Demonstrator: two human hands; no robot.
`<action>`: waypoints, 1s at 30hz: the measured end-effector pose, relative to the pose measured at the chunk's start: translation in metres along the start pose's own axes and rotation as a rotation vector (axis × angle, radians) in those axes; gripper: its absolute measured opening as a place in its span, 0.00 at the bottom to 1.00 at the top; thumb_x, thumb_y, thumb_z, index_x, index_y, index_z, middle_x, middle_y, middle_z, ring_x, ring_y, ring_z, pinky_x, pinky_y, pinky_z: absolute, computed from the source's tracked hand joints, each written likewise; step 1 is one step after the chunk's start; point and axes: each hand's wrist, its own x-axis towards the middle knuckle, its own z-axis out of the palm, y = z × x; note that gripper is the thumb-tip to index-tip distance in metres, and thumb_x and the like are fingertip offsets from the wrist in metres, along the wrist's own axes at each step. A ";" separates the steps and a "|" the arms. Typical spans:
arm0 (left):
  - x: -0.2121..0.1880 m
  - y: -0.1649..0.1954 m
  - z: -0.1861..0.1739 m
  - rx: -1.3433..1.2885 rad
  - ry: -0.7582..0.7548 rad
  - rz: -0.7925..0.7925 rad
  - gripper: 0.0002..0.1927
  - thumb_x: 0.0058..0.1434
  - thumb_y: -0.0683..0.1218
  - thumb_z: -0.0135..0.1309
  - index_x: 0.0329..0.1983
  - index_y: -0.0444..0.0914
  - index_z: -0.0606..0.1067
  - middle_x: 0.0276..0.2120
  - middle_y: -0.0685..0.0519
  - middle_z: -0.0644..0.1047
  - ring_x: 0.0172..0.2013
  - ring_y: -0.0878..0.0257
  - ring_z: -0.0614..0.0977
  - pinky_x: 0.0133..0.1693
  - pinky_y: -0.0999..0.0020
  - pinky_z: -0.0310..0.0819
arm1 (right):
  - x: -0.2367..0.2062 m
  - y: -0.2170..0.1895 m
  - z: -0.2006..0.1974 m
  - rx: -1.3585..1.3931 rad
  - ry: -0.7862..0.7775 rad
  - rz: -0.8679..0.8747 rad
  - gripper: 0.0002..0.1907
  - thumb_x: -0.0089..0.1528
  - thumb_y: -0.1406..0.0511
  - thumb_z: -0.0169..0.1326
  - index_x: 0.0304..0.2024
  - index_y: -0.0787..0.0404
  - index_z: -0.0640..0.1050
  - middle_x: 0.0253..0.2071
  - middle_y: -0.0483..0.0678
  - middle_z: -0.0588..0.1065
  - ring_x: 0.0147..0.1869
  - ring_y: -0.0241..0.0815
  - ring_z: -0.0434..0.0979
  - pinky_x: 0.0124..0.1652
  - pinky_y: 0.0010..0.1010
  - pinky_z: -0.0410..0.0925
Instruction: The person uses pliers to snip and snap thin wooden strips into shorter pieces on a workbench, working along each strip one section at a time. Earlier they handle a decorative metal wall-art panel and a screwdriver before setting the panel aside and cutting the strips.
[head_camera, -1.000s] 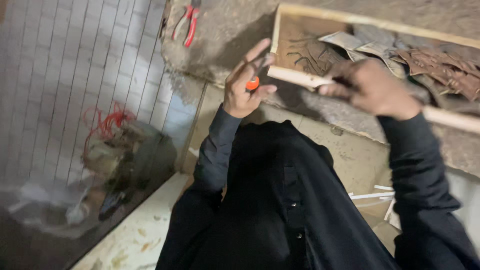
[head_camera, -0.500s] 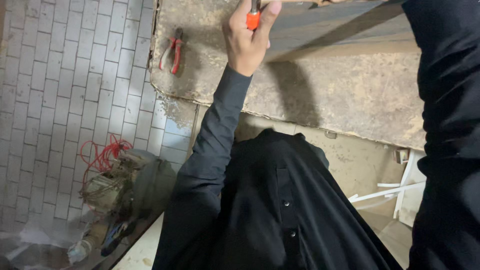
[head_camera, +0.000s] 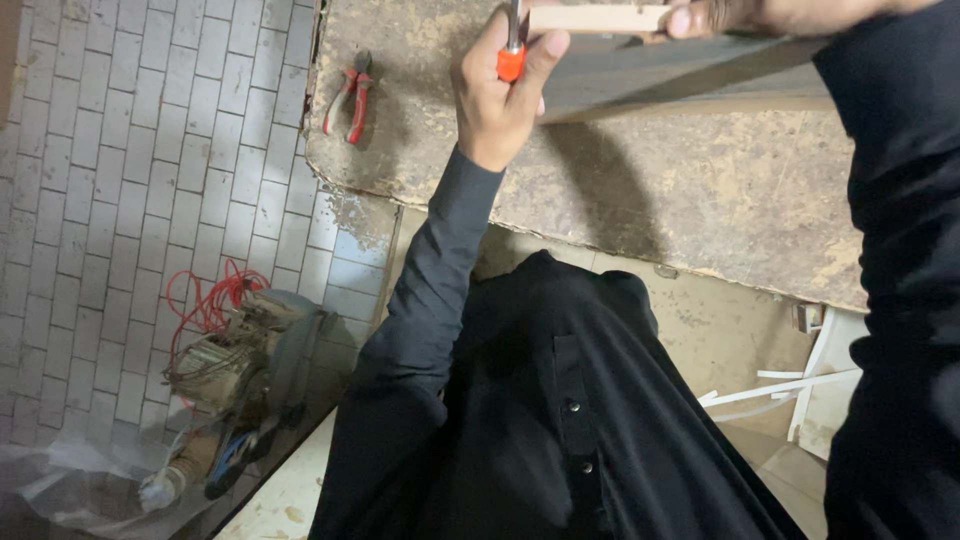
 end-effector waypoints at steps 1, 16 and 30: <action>-0.005 0.000 -0.002 -0.017 -0.008 -0.018 0.21 0.71 0.58 0.58 0.54 0.38 0.76 0.27 0.58 0.77 0.21 0.73 0.76 0.25 0.75 0.70 | -0.007 -0.002 0.001 0.005 0.010 -0.009 0.22 0.68 0.50 0.50 0.47 0.60 0.81 0.29 0.48 0.74 0.28 0.43 0.73 0.33 0.35 0.68; -0.086 -0.013 -0.017 0.093 -0.035 0.069 0.06 0.66 0.41 0.61 0.45 0.36 0.79 0.40 0.49 0.83 0.38 0.59 0.86 0.41 0.68 0.81 | -0.137 -0.069 0.120 -0.526 0.608 0.015 0.32 0.56 0.45 0.64 0.47 0.65 0.81 0.41 0.53 0.78 0.53 0.48 0.77 0.60 0.51 0.62; -0.094 0.021 -0.037 0.422 -0.104 0.249 0.23 0.57 0.48 0.70 0.51 0.33 0.76 0.55 0.46 0.78 0.48 0.51 0.84 0.47 0.64 0.83 | -0.263 0.062 0.204 -0.646 0.994 0.241 0.08 0.69 0.74 0.67 0.46 0.57 0.83 0.41 0.45 0.78 0.49 0.46 0.79 0.55 0.40 0.64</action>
